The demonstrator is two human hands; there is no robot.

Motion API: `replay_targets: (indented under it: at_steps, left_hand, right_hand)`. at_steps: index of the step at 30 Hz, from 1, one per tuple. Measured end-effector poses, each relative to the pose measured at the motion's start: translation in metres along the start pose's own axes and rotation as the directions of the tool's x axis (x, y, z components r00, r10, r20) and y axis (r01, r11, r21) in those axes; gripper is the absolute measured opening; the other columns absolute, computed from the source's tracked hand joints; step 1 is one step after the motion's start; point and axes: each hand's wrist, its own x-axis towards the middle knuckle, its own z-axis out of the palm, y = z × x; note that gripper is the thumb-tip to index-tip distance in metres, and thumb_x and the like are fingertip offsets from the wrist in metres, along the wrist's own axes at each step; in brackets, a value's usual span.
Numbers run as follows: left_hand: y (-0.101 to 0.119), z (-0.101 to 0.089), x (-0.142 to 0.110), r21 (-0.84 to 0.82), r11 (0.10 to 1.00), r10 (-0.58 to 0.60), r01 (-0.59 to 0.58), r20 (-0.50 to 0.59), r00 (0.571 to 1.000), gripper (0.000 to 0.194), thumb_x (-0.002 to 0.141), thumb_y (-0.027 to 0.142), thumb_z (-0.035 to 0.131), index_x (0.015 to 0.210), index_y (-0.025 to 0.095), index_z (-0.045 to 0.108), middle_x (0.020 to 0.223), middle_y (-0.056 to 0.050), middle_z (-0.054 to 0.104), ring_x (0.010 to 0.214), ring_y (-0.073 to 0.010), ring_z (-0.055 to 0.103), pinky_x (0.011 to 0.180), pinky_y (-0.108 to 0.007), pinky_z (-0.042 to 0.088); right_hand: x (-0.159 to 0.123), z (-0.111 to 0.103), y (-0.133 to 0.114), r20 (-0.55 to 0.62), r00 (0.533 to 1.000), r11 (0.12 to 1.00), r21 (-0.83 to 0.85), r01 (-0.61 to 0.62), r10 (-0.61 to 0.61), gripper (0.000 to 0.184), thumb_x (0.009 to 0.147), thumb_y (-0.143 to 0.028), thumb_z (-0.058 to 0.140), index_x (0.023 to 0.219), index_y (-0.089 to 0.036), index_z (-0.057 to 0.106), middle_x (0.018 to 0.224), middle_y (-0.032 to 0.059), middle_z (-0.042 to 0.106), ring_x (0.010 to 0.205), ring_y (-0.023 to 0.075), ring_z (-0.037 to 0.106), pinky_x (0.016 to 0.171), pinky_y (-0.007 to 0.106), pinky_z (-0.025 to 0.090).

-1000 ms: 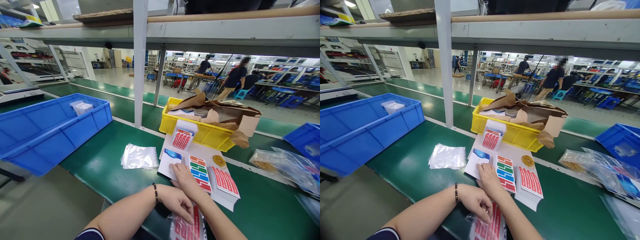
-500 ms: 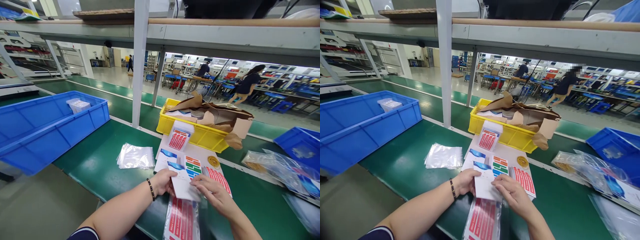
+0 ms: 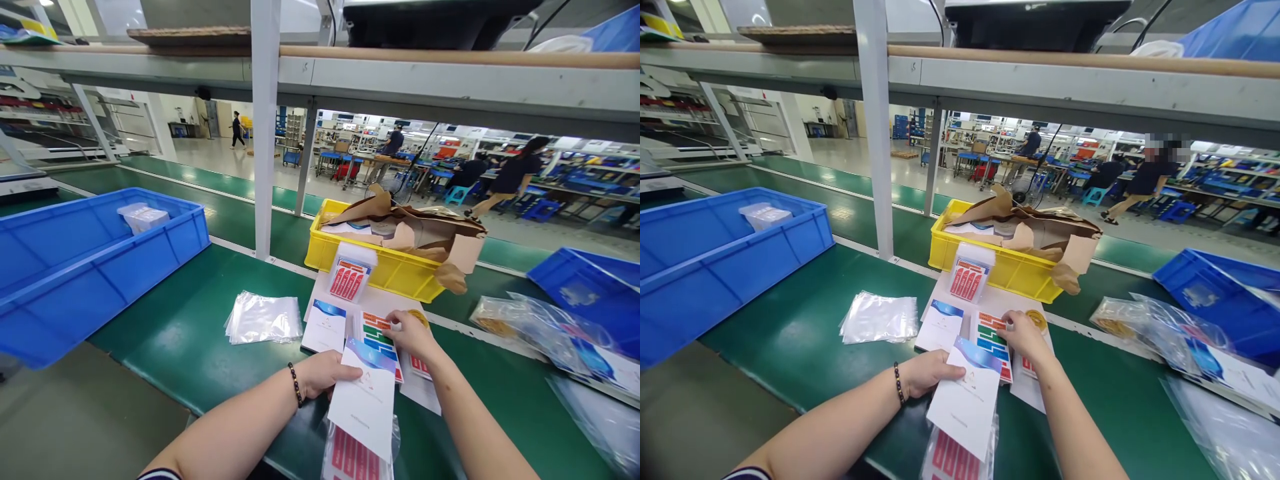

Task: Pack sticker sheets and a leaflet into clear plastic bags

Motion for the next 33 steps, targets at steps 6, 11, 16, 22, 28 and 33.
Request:
replay_targets:
  at_steps: [6,11,16,22,28,33]
  left_hand:
    - [0.000,0.003,-0.002,-0.010,0.999,-0.052,0.052,0.033,0.998,0.042,0.050,0.031,0.074,0.084,0.008,0.064,0.082,-0.009,0.065,0.067,-0.0140,0.059,0.076,-0.032,0.042]
    - [0.000,0.003,-0.002,-0.031,0.997,-0.068,0.069,0.042,0.997,0.042,0.049,0.031,0.075,0.082,0.007,0.065,0.079,-0.009,0.065,0.066,-0.0147,0.059,0.078,-0.034,0.041]
    - [0.000,0.006,-0.003,-0.076,0.993,-0.085,0.088,0.048,0.995,0.040,0.049,0.032,0.075,0.079,0.007,0.065,0.074,-0.007,0.065,0.066,-0.0142,0.059,0.078,-0.033,0.040]
    - [-0.003,0.006,-0.002,-0.054,0.992,-0.113,0.117,0.069,0.991,0.039,0.047,0.032,0.076,0.075,0.007,0.065,0.072,-0.007,0.065,0.065,-0.0143,0.058,0.076,-0.032,0.040]
    - [-0.003,0.005,-0.002,-0.065,0.994,-0.087,0.091,0.068,0.994,0.037,0.051,0.030,0.074,0.079,0.007,0.065,0.073,-0.008,0.065,0.065,-0.0151,0.059,0.077,-0.033,0.040]
    - [-0.004,0.007,-0.003,-0.038,0.991,-0.129,0.131,0.048,0.990,0.037,0.047,0.031,0.076,0.073,0.007,0.065,0.071,-0.007,0.065,0.062,-0.0142,0.058,0.072,-0.031,0.042]
  right_hand:
    - [0.005,-0.005,0.002,0.058,0.998,1.000,0.002,-0.020,0.020,0.028,0.060,-0.034,0.061,0.082,-0.019,0.055,0.085,0.0041,0.059,0.077,0.0177,0.055,0.063,0.026,0.040]
    - [0.014,-0.008,0.003,0.108,0.994,1.000,-0.013,-0.017,0.018,0.024,0.054,-0.035,0.065,0.068,-0.020,0.054,0.076,0.0015,0.058,0.069,0.0161,0.054,0.057,0.024,0.037]
    - [0.015,-0.008,0.002,0.125,0.992,1.000,-0.006,-0.029,0.029,0.025,0.054,-0.034,0.064,0.073,-0.021,0.055,0.070,-0.0006,0.058,0.062,0.0145,0.053,0.051,0.023,0.034]
    - [0.015,-0.010,0.000,0.091,0.995,0.998,0.057,-0.032,0.027,0.023,0.049,-0.029,0.067,0.065,-0.020,0.052,0.062,-0.0027,0.056,0.056,0.0134,0.050,0.049,0.023,0.031]
    - [0.009,-0.022,-0.001,0.045,0.999,0.973,0.229,0.012,-0.023,0.014,0.064,-0.031,0.054,0.058,-0.019,0.051,0.055,-0.0021,0.055,0.053,0.0119,0.049,0.051,0.023,0.035]
    - [0.003,-0.030,0.000,-0.015,1.000,0.920,0.392,0.006,-0.001,0.023,0.068,-0.039,0.050,0.060,-0.017,0.053,0.057,0.0005,0.058,0.056,0.0133,0.053,0.055,0.025,0.041]
